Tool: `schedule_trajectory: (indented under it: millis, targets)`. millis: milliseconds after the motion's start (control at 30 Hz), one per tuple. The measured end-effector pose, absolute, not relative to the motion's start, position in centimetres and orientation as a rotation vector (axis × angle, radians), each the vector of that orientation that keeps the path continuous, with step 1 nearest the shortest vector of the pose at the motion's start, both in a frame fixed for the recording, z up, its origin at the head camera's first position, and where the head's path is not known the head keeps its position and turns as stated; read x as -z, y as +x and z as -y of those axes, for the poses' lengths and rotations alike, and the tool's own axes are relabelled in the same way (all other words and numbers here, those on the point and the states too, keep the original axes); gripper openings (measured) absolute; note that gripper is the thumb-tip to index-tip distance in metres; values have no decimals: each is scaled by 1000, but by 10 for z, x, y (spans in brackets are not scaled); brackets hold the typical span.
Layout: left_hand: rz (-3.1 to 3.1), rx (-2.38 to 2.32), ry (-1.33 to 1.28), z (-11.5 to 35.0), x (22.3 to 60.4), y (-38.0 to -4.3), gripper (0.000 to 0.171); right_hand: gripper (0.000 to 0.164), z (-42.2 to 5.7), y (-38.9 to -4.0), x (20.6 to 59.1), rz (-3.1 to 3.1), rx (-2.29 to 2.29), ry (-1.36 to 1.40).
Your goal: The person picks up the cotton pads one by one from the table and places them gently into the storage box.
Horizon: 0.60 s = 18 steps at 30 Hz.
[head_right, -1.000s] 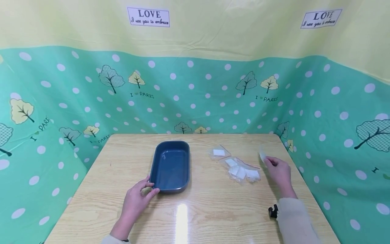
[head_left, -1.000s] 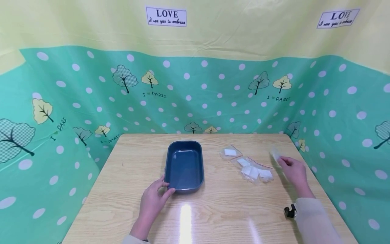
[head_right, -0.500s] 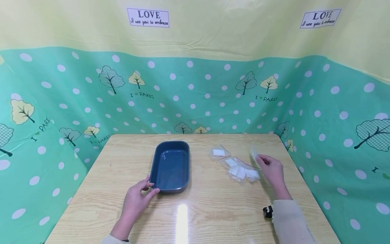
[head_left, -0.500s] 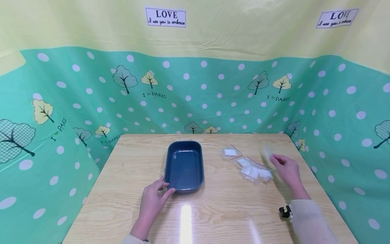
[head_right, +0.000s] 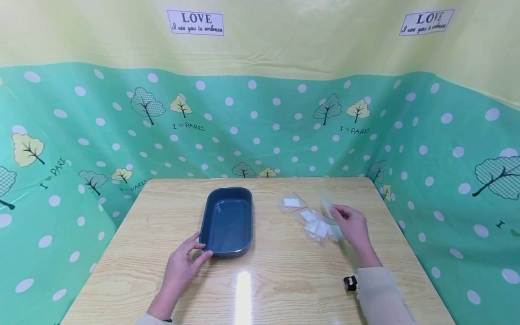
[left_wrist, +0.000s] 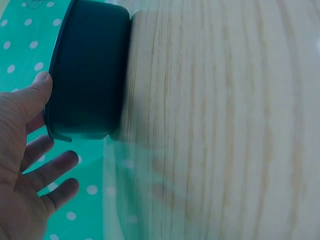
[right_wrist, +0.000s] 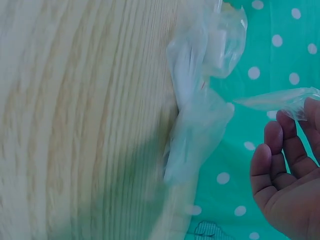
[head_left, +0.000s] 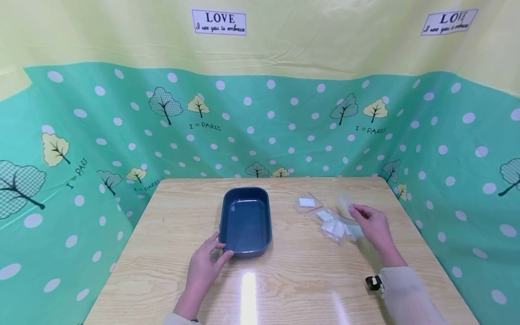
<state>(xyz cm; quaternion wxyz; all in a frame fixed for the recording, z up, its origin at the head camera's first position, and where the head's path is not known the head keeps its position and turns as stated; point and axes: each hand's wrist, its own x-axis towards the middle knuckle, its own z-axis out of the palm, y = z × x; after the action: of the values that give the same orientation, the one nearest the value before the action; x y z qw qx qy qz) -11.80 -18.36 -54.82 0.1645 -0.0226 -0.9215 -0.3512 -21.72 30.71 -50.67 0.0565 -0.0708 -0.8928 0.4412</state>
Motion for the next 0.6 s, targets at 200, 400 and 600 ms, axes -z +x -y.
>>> schedule_trajectory:
  millis: [200,400,600]
  targets:
    - [2640,1010,-68,184,548,-118,32,60,-296,-215,508,2711,-1359,-207]
    - [2657,1044,-35,184,547,-119,31,56,-284,-212,510,2699,-1431,-188]
    - [2664,1089,2,184,547,-118,26,52,-275,-210,514,2698,-1398,-137]
